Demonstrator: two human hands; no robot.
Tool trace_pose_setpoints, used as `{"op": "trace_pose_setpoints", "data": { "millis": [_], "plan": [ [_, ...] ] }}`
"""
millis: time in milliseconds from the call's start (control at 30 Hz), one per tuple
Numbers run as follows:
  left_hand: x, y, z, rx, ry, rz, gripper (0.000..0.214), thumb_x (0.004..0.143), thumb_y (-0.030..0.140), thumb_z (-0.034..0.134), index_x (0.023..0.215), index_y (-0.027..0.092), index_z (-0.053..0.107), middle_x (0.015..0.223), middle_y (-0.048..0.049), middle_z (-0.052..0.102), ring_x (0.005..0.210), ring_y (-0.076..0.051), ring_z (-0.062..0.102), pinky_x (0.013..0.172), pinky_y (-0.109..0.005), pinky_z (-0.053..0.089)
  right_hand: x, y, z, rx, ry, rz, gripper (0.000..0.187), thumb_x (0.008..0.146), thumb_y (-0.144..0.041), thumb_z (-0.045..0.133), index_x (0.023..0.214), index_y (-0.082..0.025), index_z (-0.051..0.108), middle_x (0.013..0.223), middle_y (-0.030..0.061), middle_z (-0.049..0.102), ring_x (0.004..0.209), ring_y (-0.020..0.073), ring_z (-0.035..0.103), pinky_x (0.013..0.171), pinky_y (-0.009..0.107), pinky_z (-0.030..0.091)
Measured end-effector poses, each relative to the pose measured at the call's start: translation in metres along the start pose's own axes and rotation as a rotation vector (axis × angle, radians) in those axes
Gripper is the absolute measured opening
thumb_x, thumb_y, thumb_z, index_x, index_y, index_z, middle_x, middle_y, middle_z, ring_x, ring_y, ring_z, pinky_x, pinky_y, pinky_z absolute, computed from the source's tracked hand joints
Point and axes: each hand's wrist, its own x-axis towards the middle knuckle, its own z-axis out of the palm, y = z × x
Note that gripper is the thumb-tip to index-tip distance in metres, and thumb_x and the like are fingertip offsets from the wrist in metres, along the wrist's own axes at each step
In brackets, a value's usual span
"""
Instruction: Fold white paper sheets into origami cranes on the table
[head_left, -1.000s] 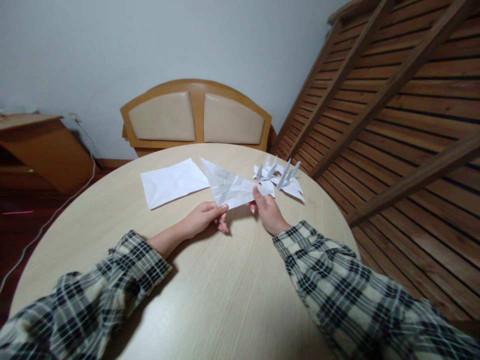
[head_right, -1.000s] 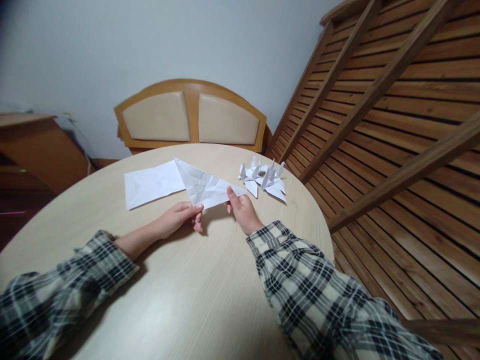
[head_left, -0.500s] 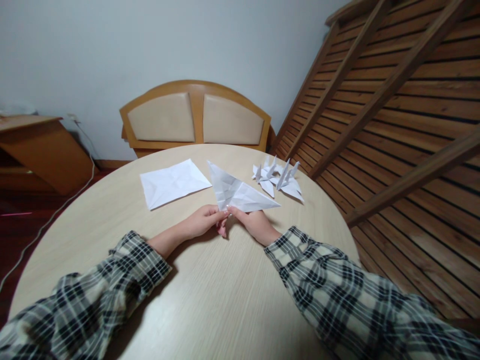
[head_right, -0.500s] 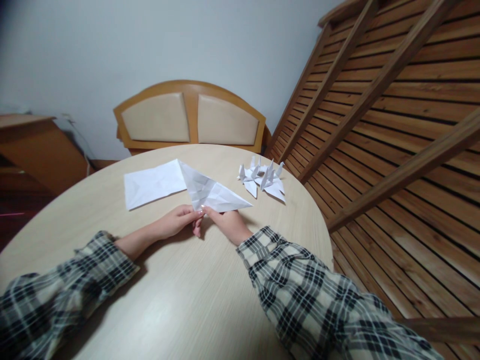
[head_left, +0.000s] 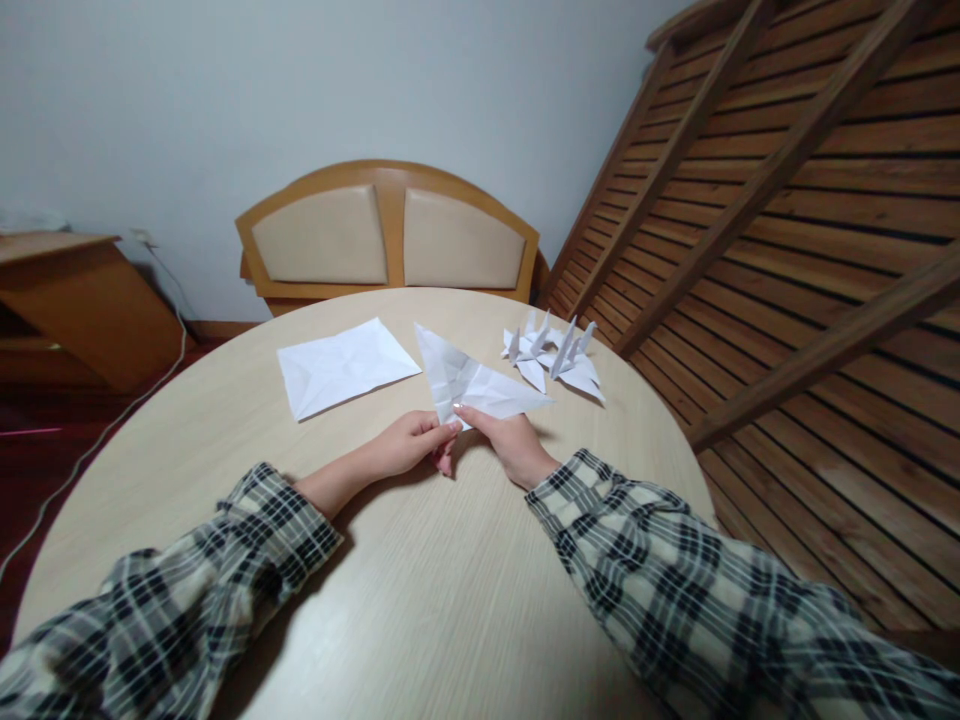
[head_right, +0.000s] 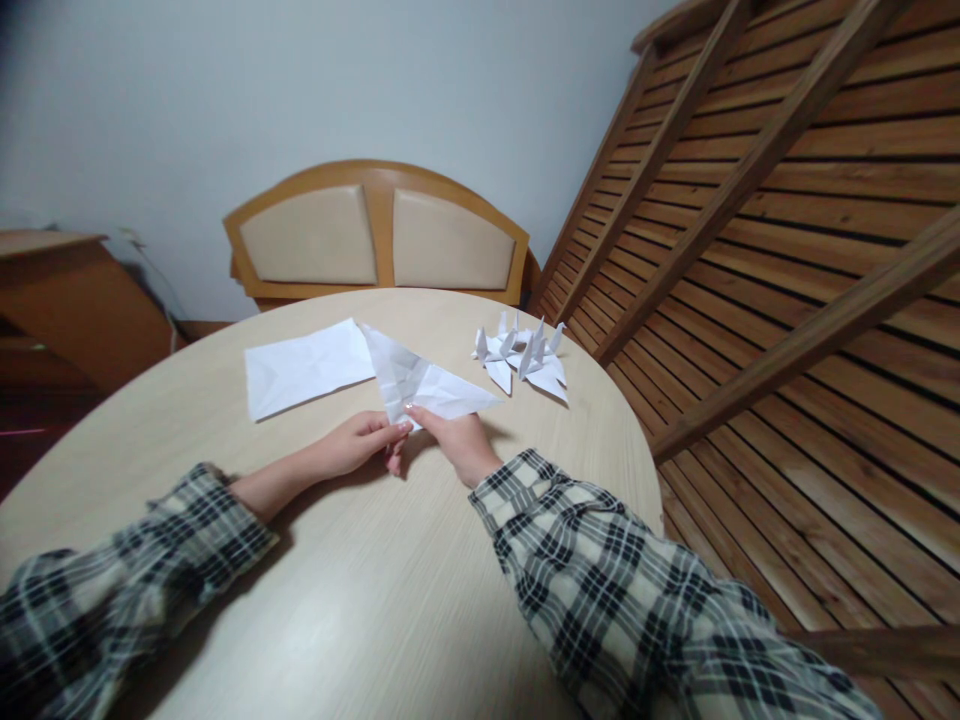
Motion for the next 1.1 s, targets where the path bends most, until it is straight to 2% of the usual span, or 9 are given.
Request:
{"op": "trace_pose_setpoints", "data": {
  "millis": [300, 467, 567, 667, 867, 1100],
  "plan": [
    [0.000, 0.003, -0.001, 0.006, -0.023, 0.019, 0.053, 0.093, 0.053, 0.044, 0.059, 0.016, 0.059, 0.056, -0.0045, 0.065, 0.054, -0.012, 0.055, 0.059, -0.024, 0.043, 0.000, -0.007, 0.003, 0.087, -0.020, 0.047, 0.024, 0.071, -0.037, 0.076, 0.089, -0.022, 0.070, 0.102, 0.0040, 0.074, 0.097, 0.0200, 0.066, 0.100, 0.039, 0.047],
    [-0.001, 0.003, 0.000, 0.008, 0.005, -0.014, 0.048, 0.093, 0.050, 0.044, 0.062, 0.016, 0.057, 0.057, -0.0043, 0.064, 0.054, -0.013, 0.055, 0.059, -0.025, 0.043, 0.001, -0.006, 0.003, 0.136, -0.033, 0.030, 0.023, 0.074, -0.038, 0.074, 0.090, -0.022, 0.070, 0.102, 0.0031, 0.074, 0.099, 0.0191, 0.066, 0.102, 0.038, 0.045],
    [-0.001, 0.003, 0.001, 0.015, 0.004, -0.013, 0.047, 0.094, 0.050, 0.044, 0.063, 0.017, 0.057, 0.057, -0.0041, 0.065, 0.055, -0.013, 0.056, 0.060, -0.025, 0.044, 0.003, -0.004, 0.001, 0.169, 0.002, 0.044, 0.023, 0.075, -0.039, 0.072, 0.090, -0.022, 0.070, 0.104, 0.0034, 0.073, 0.101, 0.0190, 0.065, 0.101, 0.037, 0.045],
    [0.000, 0.003, 0.001, 0.047, -0.006, 0.000, 0.048, 0.094, 0.049, 0.043, 0.062, 0.017, 0.057, 0.057, -0.0041, 0.064, 0.054, -0.013, 0.056, 0.060, -0.025, 0.044, 0.005, -0.003, 0.000, 0.231, 0.046, 0.077, 0.022, 0.073, -0.037, 0.074, 0.088, -0.022, 0.070, 0.097, 0.0021, 0.074, 0.095, 0.0179, 0.066, 0.095, 0.036, 0.047],
    [0.001, 0.002, 0.004, 0.224, -0.013, 0.002, 0.056, 0.096, 0.048, 0.035, 0.059, 0.016, 0.062, 0.057, -0.0053, 0.063, 0.053, -0.013, 0.053, 0.062, -0.025, 0.042, 0.010, -0.003, -0.002, 0.319, 0.151, 0.116, 0.023, 0.071, -0.035, 0.075, 0.087, -0.021, 0.068, 0.097, 0.0030, 0.073, 0.095, 0.0193, 0.065, 0.090, 0.036, 0.049],
    [0.006, 0.011, 0.015, 0.608, 0.083, -0.050, 0.059, 0.098, 0.046, 0.032, 0.053, 0.016, 0.058, 0.053, -0.0041, 0.060, 0.052, -0.014, 0.053, 0.060, -0.027, 0.037, 0.017, -0.004, -0.006, 0.564, 0.201, 0.191, 0.021, 0.066, -0.023, 0.078, 0.086, -0.020, 0.071, 0.094, 0.0009, 0.074, 0.096, 0.0171, 0.064, 0.095, 0.031, 0.046]
  ]
}}
